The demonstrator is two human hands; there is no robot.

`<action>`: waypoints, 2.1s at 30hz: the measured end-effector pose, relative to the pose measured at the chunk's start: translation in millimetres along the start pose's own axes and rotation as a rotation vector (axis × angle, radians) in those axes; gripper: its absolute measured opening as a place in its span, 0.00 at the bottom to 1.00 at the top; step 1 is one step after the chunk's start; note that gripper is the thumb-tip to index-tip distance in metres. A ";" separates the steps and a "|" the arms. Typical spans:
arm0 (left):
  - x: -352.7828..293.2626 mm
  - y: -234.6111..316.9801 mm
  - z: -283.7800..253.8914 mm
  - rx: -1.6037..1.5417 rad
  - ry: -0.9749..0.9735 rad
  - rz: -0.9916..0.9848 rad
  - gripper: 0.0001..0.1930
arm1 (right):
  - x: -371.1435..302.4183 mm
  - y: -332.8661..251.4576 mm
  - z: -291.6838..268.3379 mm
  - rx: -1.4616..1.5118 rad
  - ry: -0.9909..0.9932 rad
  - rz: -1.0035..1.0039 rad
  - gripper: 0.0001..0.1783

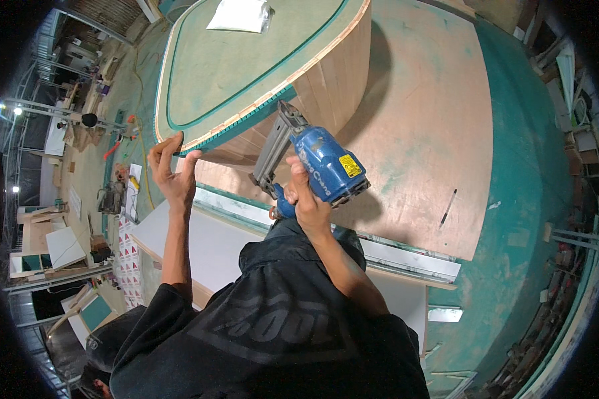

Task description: The person uses a pneumatic nail gun to attach a green patterned decorative strip along the curved edge of a wooden furniture component, holding the strip in place by hand while firing nails into it.

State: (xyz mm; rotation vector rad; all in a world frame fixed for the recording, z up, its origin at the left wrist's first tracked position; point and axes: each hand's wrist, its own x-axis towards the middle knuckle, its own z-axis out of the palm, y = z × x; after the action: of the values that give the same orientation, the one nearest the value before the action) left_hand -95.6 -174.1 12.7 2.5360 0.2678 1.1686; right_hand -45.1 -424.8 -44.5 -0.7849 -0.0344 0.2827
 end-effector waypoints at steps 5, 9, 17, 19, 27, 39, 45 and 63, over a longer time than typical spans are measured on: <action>0.7 0.4 -2.8 0.027 -0.014 0.000 0.26 | -2.0 -3.4 6.3 -0.073 0.006 0.006 0.17; 1.0 6.5 -2.9 0.032 -0.018 -0.021 0.26 | -2.5 -2.0 6.8 -0.053 0.004 -0.003 0.18; 1.3 10.6 -3.9 0.016 -0.023 -0.033 0.24 | -4.9 0.6 4.0 -0.064 0.008 0.012 0.17; 0.1 10.0 -4.1 0.040 -0.029 -0.030 0.24 | -5.6 1.7 2.1 -0.083 0.005 0.008 0.17; 0.3 9.3 -1.4 0.059 0.026 0.014 0.24 | -17.0 8.0 -2.0 0.000 -0.040 -0.011 0.15; 0.1 0.6 -8.0 0.047 -0.012 0.046 0.20 | -17.5 9.1 0.9 0.012 -0.081 0.024 0.17; -2.4 3.0 -6.2 0.016 0.024 -0.001 0.20 | -16.2 8.5 0.5 -0.078 -0.114 -0.028 0.17; -2.3 -0.5 -3.0 0.014 0.028 0.019 0.20 | -14.6 27.2 -3.4 -0.213 -0.194 -0.096 0.18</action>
State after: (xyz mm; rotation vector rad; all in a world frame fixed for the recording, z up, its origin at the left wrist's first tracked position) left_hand -99.4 -173.8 12.7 2.5410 0.2598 1.2142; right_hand -65.2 -412.7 -65.0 -0.9621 -0.2874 0.2662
